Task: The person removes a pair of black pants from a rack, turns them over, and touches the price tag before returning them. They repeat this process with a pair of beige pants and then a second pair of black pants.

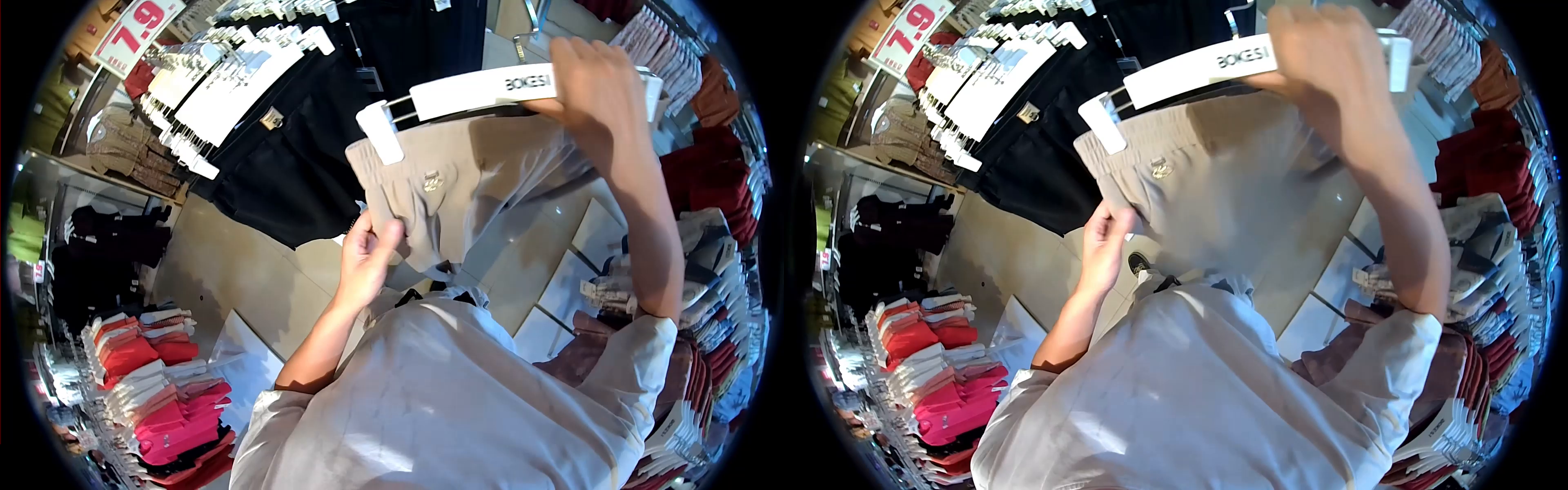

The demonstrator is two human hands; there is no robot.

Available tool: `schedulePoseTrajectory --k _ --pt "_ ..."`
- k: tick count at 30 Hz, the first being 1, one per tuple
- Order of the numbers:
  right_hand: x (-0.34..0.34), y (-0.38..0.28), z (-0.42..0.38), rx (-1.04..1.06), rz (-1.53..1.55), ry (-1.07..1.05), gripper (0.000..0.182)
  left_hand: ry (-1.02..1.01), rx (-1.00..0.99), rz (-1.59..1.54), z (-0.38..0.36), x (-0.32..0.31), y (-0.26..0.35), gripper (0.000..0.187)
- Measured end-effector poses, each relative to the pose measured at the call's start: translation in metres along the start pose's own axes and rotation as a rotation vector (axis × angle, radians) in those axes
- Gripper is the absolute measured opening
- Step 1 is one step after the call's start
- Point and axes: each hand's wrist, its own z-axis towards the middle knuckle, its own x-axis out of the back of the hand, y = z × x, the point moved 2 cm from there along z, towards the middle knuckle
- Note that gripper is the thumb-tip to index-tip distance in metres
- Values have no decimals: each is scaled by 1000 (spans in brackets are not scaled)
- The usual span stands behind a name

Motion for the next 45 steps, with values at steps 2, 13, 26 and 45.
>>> schedulePoseTrajectory --k 2,13,26,45 --pt "7 11 8 -44 -109 -71 57 28 -16 57 6 -7 4 31" --pt "91 39 65 -70 109 359 47 178 -199 -40 30 6 26 15" --pt "157 27 112 -102 -35 511 46 183 -100 29 29 20 23 20" --pt "179 115 160 -145 -102 711 74 -22 57 100 6 29 -1 21"
